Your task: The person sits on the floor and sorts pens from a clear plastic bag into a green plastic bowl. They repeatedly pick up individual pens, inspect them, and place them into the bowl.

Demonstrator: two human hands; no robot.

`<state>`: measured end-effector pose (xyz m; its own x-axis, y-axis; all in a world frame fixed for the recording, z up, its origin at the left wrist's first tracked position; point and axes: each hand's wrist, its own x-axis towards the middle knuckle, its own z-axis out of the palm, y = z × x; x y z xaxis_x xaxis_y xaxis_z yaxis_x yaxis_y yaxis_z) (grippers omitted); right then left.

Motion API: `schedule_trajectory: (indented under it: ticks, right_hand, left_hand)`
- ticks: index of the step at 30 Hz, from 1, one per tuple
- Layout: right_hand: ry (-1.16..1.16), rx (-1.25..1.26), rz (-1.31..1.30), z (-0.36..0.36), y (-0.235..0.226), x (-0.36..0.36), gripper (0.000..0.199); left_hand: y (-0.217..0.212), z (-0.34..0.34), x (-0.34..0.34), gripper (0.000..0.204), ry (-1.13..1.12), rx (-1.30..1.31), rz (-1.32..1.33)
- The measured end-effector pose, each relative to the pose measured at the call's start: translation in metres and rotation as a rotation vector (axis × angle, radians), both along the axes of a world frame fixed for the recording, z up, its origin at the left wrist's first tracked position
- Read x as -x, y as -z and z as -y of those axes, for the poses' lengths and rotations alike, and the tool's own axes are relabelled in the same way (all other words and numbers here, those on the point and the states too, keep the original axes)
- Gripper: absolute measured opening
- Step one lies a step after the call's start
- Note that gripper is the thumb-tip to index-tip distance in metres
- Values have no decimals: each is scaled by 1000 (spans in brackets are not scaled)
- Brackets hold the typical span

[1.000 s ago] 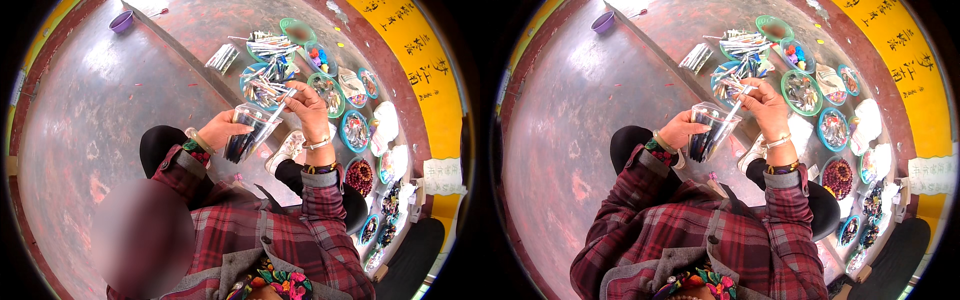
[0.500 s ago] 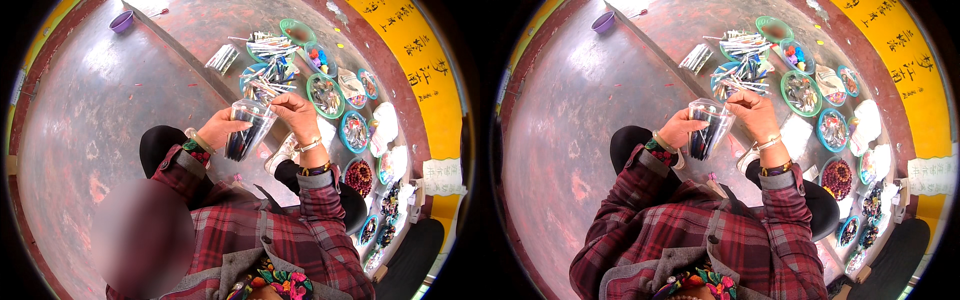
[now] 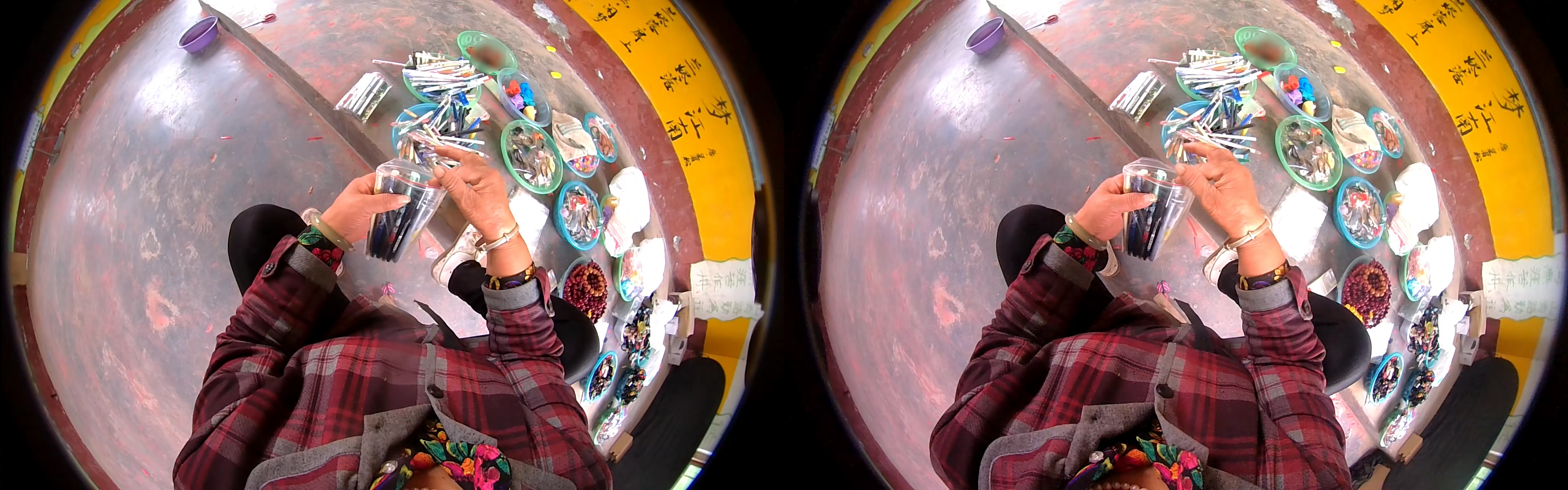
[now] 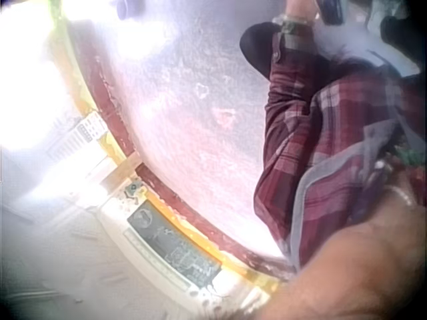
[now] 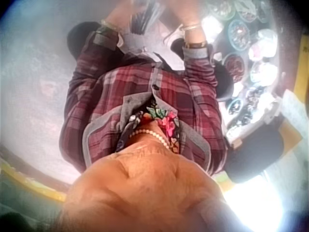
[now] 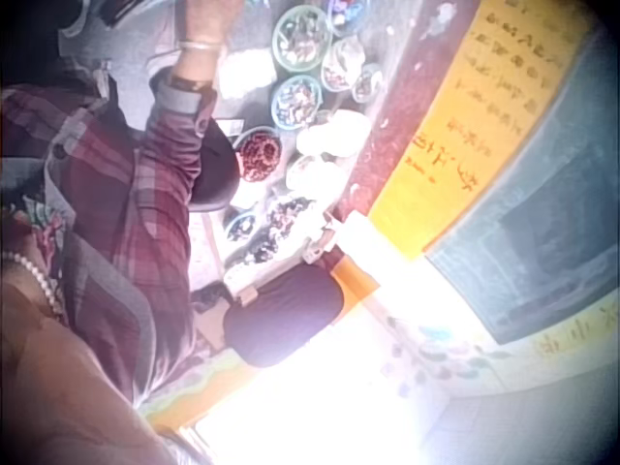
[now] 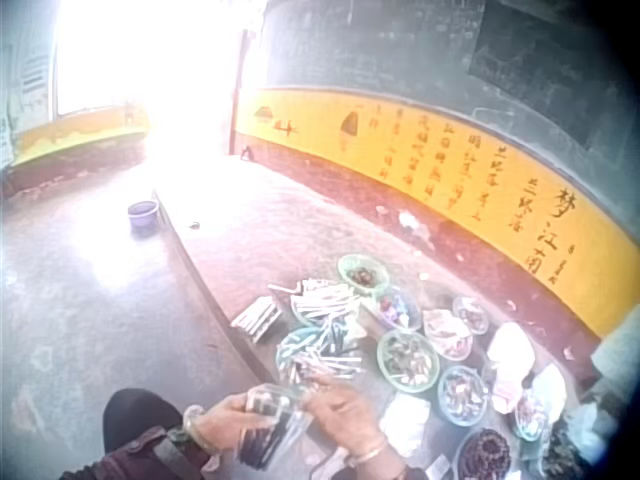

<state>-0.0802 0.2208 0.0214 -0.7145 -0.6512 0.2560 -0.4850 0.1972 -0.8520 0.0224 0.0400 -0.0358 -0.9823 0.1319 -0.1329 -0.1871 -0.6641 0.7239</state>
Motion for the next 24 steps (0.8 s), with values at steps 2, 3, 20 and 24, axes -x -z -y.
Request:
schedule_trajectory:
  ticks: [2,3,20,24]
  right_hand:
    - [-48,15,35,-3,1,2,15]
    - [-72,23,52,-3,1,2,18]
    - [-174,173,1153,7,63,-7,35]
    - [-121,228,1152,7,59,-9,31]
  left_hand:
    - [-2,0,-1,28,1,-11,10]
    - [-2,0,-1,27,-27,-41,9]
    - [-1,3,5,25,-188,-142,9]
    - [0,2,8,30,-175,-120,10]
